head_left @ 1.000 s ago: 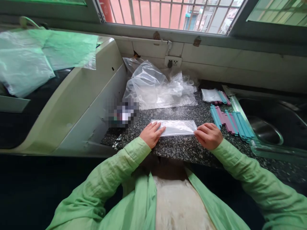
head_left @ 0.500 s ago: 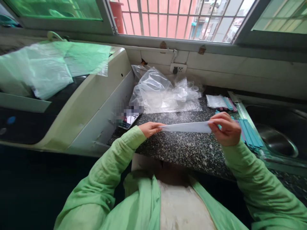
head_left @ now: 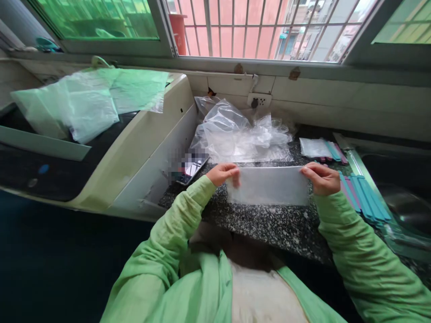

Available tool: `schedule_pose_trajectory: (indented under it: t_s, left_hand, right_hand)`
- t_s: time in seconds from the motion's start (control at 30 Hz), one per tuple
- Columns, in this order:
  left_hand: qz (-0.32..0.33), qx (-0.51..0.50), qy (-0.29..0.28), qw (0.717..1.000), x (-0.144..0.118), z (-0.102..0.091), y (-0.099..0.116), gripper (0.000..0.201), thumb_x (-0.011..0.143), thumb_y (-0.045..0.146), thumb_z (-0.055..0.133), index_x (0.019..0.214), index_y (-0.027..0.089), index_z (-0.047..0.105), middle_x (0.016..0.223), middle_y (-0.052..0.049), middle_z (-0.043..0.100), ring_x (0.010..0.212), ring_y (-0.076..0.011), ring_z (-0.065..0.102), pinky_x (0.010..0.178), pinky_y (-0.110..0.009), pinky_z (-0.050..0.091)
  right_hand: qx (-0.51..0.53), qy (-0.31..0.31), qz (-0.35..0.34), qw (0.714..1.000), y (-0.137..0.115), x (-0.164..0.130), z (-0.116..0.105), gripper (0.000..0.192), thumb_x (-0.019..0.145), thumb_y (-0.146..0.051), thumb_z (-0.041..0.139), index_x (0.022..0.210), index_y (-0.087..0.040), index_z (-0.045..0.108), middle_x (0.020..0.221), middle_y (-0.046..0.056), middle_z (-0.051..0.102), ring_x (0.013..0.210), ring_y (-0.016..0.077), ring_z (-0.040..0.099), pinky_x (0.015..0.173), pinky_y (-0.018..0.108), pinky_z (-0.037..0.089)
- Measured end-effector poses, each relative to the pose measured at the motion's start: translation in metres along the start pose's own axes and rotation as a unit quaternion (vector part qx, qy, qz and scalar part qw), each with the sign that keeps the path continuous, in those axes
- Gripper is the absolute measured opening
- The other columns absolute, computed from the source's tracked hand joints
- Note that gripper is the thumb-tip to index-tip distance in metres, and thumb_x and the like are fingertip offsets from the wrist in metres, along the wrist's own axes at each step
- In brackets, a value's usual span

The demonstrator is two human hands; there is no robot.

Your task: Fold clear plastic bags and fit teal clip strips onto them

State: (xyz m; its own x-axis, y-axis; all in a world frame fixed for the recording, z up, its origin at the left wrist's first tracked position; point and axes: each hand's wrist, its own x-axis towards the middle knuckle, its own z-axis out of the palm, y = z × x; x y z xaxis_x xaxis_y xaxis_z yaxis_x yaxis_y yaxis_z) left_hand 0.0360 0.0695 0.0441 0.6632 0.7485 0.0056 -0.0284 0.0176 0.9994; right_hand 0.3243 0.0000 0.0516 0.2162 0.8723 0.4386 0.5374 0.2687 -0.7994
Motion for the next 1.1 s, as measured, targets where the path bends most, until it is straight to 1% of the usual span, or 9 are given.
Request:
schedule_pose_trajectory:
  t_s: [0.1,0.17,0.27,0.4,0.53,0.63,0.73,0.93,1.1]
  left_hand:
    - [0.049,-0.026,0.141,0.988,0.013,0.006,-0.002,0.042,0.064,0.053,0.063,0.058,0.013,0.05,0.045,0.001,0.056,0.037,-0.0068,0.049,0.044,-0.02,0.04]
    - [0.047,-0.029,0.186,0.981,0.018,0.008,-0.004,0.04,0.065,0.05,0.063,0.058,0.014,0.048,0.04,0.004,0.052,0.032,-0.0049,0.043,0.038,-0.018,0.034]
    - [0.01,-0.025,0.206,0.978,0.019,0.008,-0.007,0.038,0.066,0.047,0.063,0.056,0.015,0.046,0.034,0.006,0.046,0.028,-0.0039,0.037,0.032,-0.017,0.026]
    - [-0.036,-0.016,0.191,0.981,0.015,0.008,-0.009,0.039,0.063,0.047,0.065,0.054,0.015,0.045,0.032,0.008,0.042,0.027,-0.0039,0.036,0.031,-0.017,0.023]
    - [-0.036,-0.008,0.162,0.986,0.012,0.008,-0.01,0.039,0.063,0.048,0.064,0.054,0.016,0.045,0.032,0.007,0.042,0.028,-0.0045,0.036,0.031,-0.018,0.023]
    - [-0.029,0.001,0.146,0.989,0.012,0.008,-0.011,0.038,0.067,0.046,0.063,0.053,0.016,0.045,0.033,0.006,0.042,0.028,-0.0048,0.035,0.032,-0.019,0.022]
    - [-0.029,0.004,0.133,0.991,0.011,0.009,-0.011,0.037,0.067,0.045,0.062,0.053,0.015,0.045,0.033,0.006,0.042,0.028,-0.0049,0.034,0.032,-0.019,0.022]
    - [-0.04,0.022,0.144,0.988,0.011,0.01,-0.011,0.033,0.066,0.041,0.062,0.054,0.015,0.048,0.032,0.007,0.044,0.027,-0.0045,0.035,0.033,-0.017,0.025]
    - [-0.069,0.071,0.173,0.98,0.011,0.011,-0.011,0.017,0.068,0.027,0.061,0.062,0.012,0.056,0.033,0.006,0.047,0.028,-0.005,0.036,0.034,-0.017,0.025]
  right_hand:
    - [-0.003,-0.028,0.08,0.996,0.01,0.001,-0.001,0.028,0.068,-0.048,0.059,0.063,-0.021,0.062,0.061,0.001,0.057,0.059,0.0142,0.05,0.056,0.028,0.039]
    - [-0.005,-0.061,0.112,0.992,0.013,0.004,-0.002,0.036,0.062,-0.056,0.061,0.061,-0.02,0.061,0.061,0.001,0.058,0.06,0.015,0.051,0.057,0.028,0.04]
    - [-0.015,-0.16,0.154,0.975,0.011,0.009,-0.006,0.046,0.05,-0.064,0.065,0.056,-0.018,0.06,0.056,0.001,0.057,0.056,0.0133,0.048,0.055,0.027,0.039]
    - [-0.038,-0.333,0.186,0.924,0.008,0.014,-0.011,0.053,0.046,-0.069,0.064,0.051,-0.016,0.057,0.05,0.0,0.052,0.051,0.0106,0.044,0.051,0.025,0.036]
    - [-0.054,-0.419,0.172,0.89,0.01,0.013,-0.012,0.055,0.05,-0.071,0.06,0.05,-0.015,0.056,0.048,0.0,0.05,0.05,0.0105,0.044,0.049,0.025,0.035]
    - [-0.046,-0.443,0.167,0.88,0.01,0.011,-0.008,0.054,0.051,-0.068,0.062,0.058,-0.015,0.061,0.055,0.002,0.057,0.056,0.0133,0.05,0.056,0.027,0.04]
    - [-0.031,-0.442,0.165,0.881,0.01,0.01,-0.002,0.055,0.052,-0.067,0.062,0.067,-0.014,0.065,0.066,0.006,0.063,0.064,0.0162,0.053,0.063,0.029,0.042]
    - [-0.045,-0.439,0.121,0.889,0.011,0.008,0.003,0.054,0.057,-0.068,0.057,0.055,-0.014,0.059,0.055,0.003,0.054,0.056,0.0126,0.047,0.056,0.027,0.038]
    - [-0.05,-0.442,0.105,0.889,0.013,0.009,-0.001,0.055,0.058,-0.069,0.056,0.054,-0.014,0.058,0.055,0.003,0.054,0.057,0.013,0.047,0.056,0.027,0.038]
